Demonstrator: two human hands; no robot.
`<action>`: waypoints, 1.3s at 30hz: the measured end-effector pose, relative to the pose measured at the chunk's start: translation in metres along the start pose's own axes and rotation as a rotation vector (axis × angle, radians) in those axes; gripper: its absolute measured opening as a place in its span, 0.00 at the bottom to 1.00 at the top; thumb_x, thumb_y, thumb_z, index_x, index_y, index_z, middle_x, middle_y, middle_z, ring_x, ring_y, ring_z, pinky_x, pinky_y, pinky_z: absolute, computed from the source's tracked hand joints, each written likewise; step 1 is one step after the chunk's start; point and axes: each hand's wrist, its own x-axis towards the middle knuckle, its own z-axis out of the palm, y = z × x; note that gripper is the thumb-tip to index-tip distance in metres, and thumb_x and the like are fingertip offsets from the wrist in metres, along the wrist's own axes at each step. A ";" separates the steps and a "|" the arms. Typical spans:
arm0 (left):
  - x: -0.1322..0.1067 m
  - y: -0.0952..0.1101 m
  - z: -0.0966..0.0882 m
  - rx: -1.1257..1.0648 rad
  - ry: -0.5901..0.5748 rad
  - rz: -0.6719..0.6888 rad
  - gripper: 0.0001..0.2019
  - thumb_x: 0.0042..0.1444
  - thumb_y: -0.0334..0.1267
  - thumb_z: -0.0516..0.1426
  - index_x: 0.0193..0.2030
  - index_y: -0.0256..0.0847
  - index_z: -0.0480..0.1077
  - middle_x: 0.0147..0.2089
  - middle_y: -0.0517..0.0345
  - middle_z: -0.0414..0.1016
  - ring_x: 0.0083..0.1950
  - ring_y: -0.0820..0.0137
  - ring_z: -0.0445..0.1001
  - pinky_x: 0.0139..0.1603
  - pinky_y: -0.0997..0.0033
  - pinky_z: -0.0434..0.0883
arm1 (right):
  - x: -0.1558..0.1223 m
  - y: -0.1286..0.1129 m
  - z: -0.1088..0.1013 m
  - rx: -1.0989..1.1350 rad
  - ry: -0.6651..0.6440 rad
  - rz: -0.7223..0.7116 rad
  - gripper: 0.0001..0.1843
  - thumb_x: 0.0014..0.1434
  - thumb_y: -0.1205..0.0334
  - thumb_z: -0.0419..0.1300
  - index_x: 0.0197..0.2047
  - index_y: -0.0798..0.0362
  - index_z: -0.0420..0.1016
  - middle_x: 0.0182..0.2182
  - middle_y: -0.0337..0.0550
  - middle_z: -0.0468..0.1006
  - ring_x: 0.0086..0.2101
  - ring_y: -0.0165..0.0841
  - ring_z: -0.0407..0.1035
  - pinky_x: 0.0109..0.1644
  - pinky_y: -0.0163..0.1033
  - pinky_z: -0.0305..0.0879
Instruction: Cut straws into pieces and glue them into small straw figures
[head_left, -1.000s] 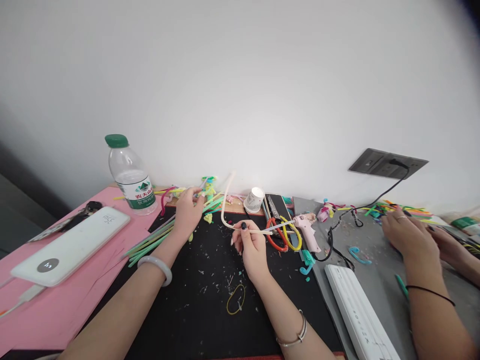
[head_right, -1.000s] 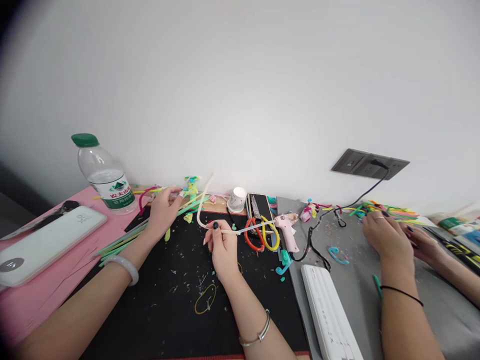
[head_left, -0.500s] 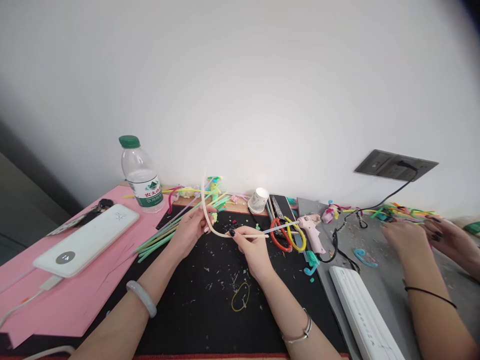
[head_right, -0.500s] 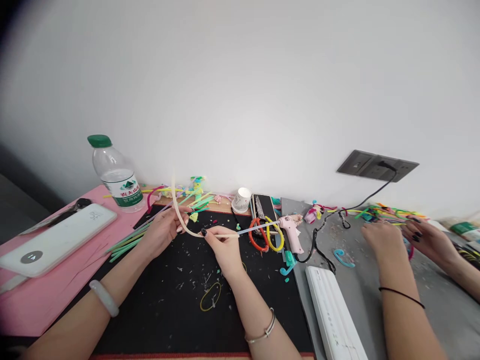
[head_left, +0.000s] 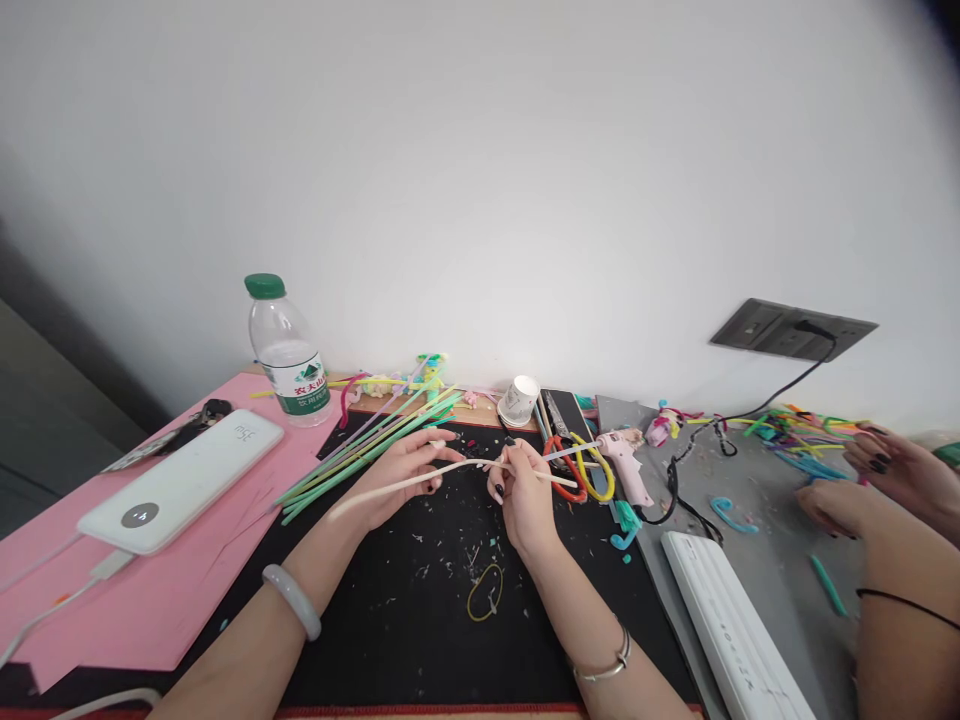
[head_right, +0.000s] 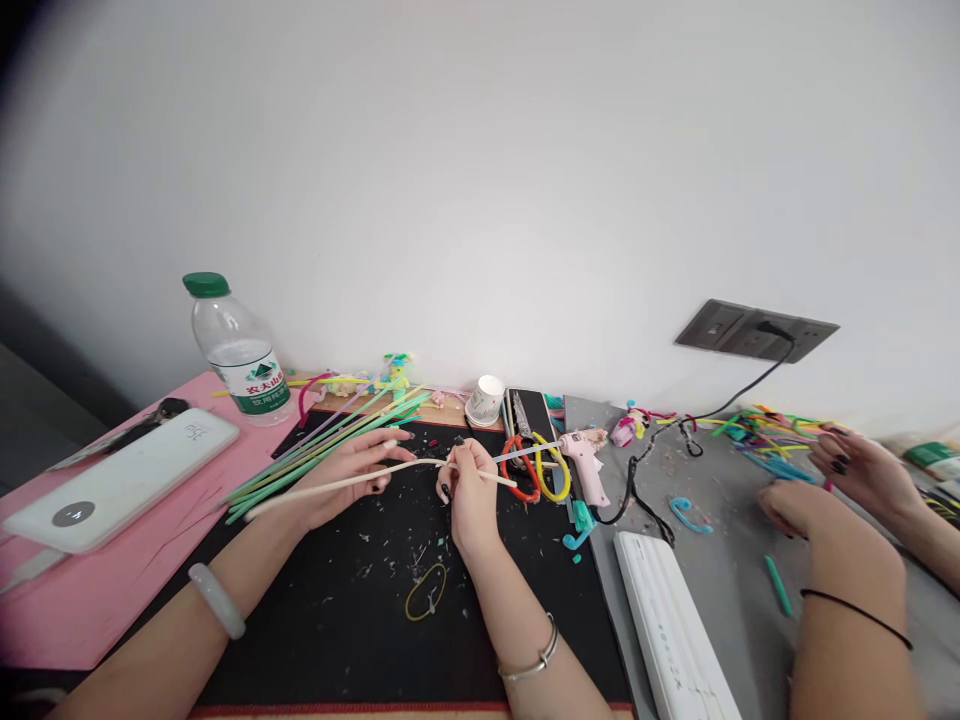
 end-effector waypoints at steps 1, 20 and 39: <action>-0.002 0.000 0.003 0.045 -0.041 0.001 0.17 0.50 0.38 0.58 0.48 0.41 0.67 0.47 0.49 0.72 0.26 0.79 0.69 0.27 0.79 0.66 | 0.000 -0.001 0.001 0.009 0.000 0.000 0.13 0.55 0.59 0.54 0.22 0.53 0.58 0.14 0.28 0.54 0.14 0.21 0.48 0.15 0.27 0.46; -0.006 0.001 0.014 0.419 -0.222 -0.006 0.14 0.51 0.44 0.56 0.37 0.35 0.71 0.23 0.61 0.67 0.18 0.82 0.52 0.18 0.78 0.48 | -0.004 0.004 0.005 -0.007 -0.008 0.066 0.13 0.54 0.55 0.57 0.25 0.54 0.63 0.13 0.26 0.53 0.10 0.20 0.50 0.11 0.26 0.47; 0.010 0.008 -0.016 -0.523 0.430 0.283 0.02 0.49 0.29 0.57 0.31 0.35 0.69 0.24 0.64 0.65 0.18 0.85 0.59 0.19 0.86 0.63 | -0.010 0.007 0.004 -0.391 -0.030 -0.035 0.19 0.57 0.60 0.48 0.16 0.52 0.52 0.10 0.31 0.55 0.13 0.22 0.48 0.17 0.30 0.44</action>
